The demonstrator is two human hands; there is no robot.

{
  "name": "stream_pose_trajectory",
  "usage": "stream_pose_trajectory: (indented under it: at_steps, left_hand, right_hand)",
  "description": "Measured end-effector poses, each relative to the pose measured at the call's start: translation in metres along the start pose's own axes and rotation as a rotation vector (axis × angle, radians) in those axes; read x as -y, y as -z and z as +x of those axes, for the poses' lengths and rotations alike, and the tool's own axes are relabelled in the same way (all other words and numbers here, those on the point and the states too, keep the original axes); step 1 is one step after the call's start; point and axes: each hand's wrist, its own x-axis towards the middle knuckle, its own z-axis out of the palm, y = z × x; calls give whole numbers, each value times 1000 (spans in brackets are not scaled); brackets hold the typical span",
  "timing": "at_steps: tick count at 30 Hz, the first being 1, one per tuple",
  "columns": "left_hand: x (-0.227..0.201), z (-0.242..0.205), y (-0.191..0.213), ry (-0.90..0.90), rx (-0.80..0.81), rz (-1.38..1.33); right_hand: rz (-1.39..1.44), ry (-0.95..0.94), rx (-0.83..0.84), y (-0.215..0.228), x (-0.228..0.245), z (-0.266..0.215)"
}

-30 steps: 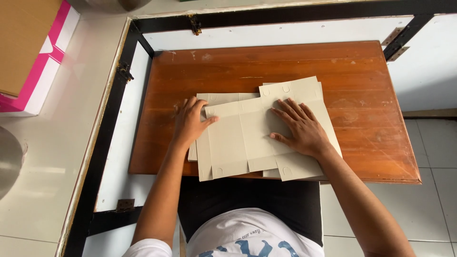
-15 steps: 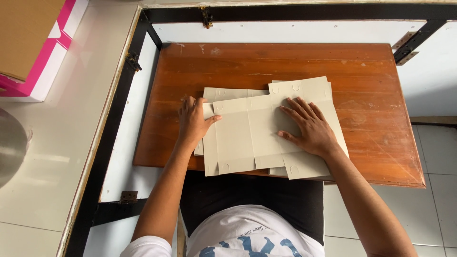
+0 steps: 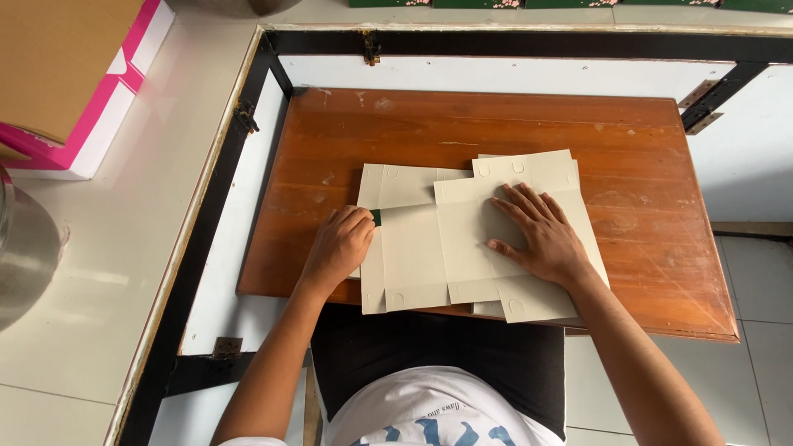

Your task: Assembling a decorative cardboard box by folding flat sheets and tucking in tabs.

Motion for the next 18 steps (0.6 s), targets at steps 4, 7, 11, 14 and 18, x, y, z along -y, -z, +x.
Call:
stream_pose_trajectory:
  at_steps: [4,7,11,14,18]
  left_hand:
    - [-20,-6,27,165,173,-139]
    - [-36,-6,45,233,203,-160]
    - [-41,-14,42,282,184,-182]
    - [-41,-16,38,296,159,-181]
    - [-38,-14,41,312,165,-222]
  right_hand:
    - [-70,2,-7,-3,4,1]
    - [-198,54,-80,-6,24,8]
    - [220,287,9,-7,87,43]
    - [248,388,1,-32,107,93]
    - [137,380,-68,-89,90,154]
